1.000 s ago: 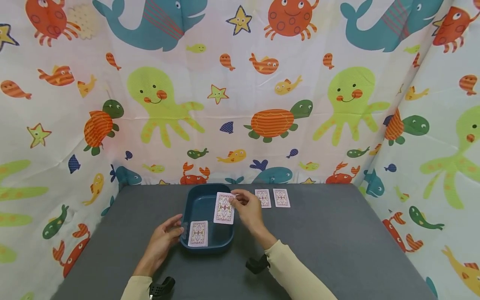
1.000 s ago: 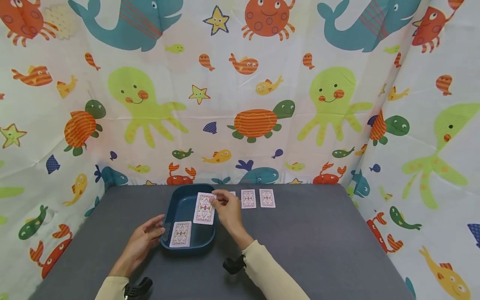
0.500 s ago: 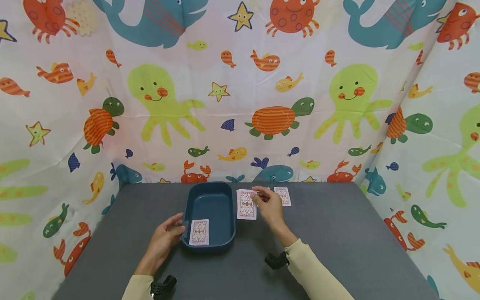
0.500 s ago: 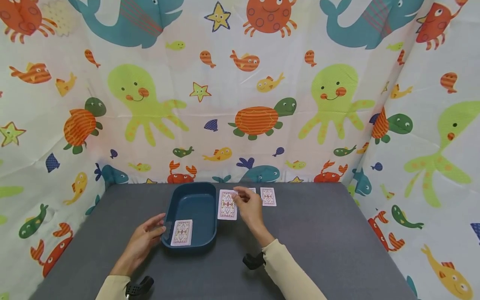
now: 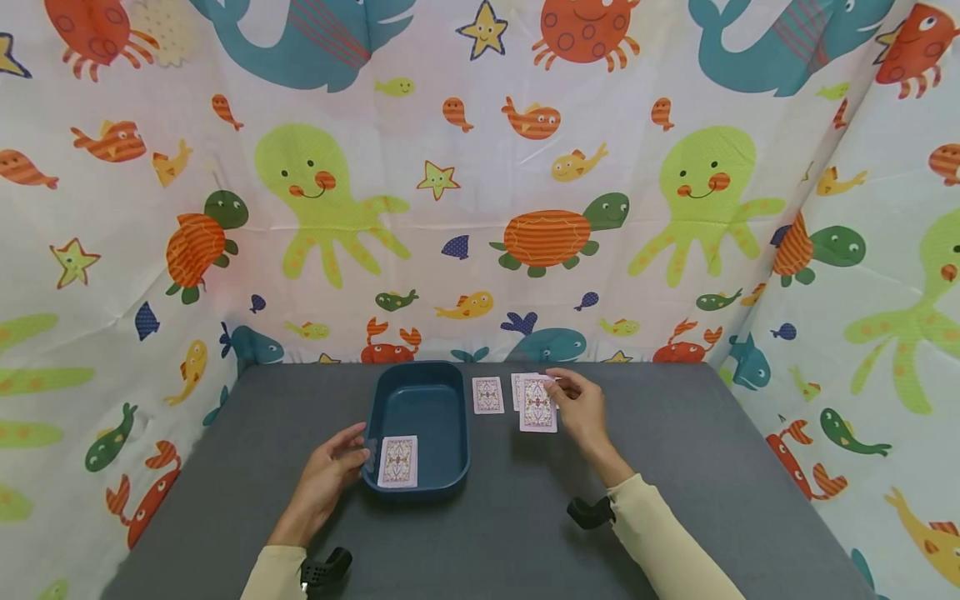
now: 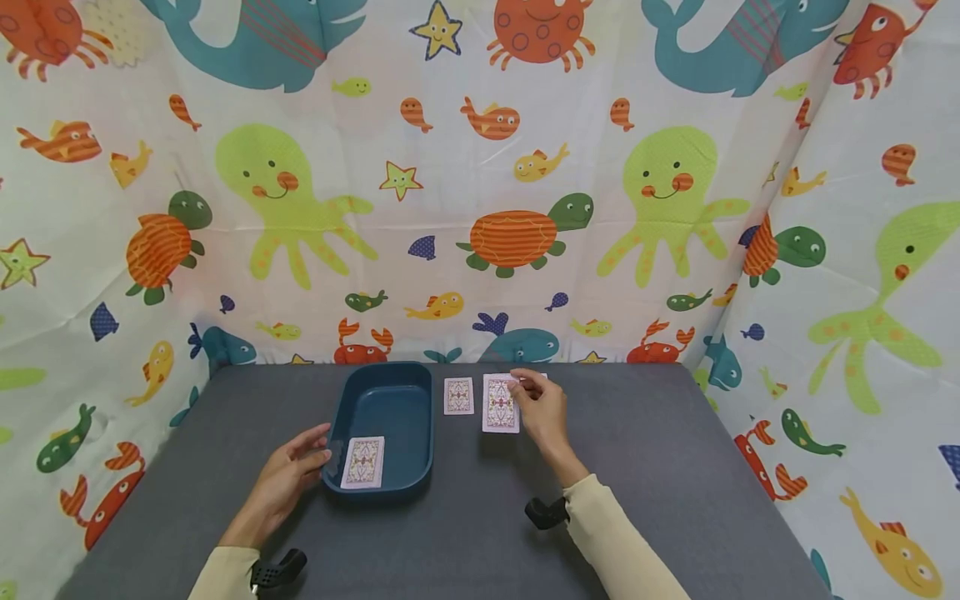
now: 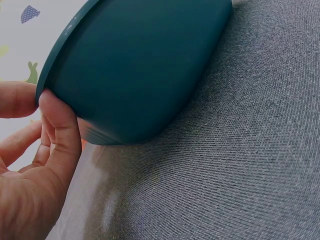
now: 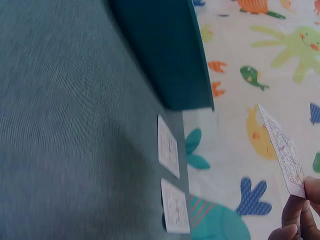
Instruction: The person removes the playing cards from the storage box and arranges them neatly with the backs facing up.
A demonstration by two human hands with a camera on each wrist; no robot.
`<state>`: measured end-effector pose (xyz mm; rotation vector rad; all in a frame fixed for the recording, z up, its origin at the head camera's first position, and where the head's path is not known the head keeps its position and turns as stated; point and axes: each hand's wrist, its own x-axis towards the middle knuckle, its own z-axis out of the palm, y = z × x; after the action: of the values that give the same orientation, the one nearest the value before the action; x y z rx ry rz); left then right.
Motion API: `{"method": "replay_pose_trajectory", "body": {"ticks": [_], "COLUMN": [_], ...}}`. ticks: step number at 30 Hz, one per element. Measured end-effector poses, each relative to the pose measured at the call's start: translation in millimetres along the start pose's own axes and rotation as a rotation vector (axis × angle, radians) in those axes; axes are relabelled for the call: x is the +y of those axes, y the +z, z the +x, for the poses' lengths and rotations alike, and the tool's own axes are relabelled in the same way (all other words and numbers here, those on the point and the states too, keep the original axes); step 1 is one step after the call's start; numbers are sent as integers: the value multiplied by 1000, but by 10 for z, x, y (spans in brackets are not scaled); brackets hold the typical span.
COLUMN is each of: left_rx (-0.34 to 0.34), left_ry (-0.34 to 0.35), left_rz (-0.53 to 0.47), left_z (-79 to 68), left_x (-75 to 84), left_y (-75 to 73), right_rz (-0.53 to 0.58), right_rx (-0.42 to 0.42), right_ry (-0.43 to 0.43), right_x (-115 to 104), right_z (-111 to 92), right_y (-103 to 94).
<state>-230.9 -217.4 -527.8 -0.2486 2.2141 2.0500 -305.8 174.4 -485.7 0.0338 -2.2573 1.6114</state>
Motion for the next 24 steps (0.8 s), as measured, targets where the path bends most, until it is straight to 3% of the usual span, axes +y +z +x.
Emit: {"method": "replay_pose_trajectory", "body": {"ticks": [13, 24], "left_rx": [9, 12], "left_ry": [-12, -20], "left_rz": [14, 3], "left_z": [10, 12], "left_x": [19, 26], "left_y": [-5, 1], "right_rz": [-99, -152], "right_rx": [11, 29], "right_ry": [51, 113], "right_x": [275, 501], "right_z": [211, 388], "right_y": [-397, -590]}}
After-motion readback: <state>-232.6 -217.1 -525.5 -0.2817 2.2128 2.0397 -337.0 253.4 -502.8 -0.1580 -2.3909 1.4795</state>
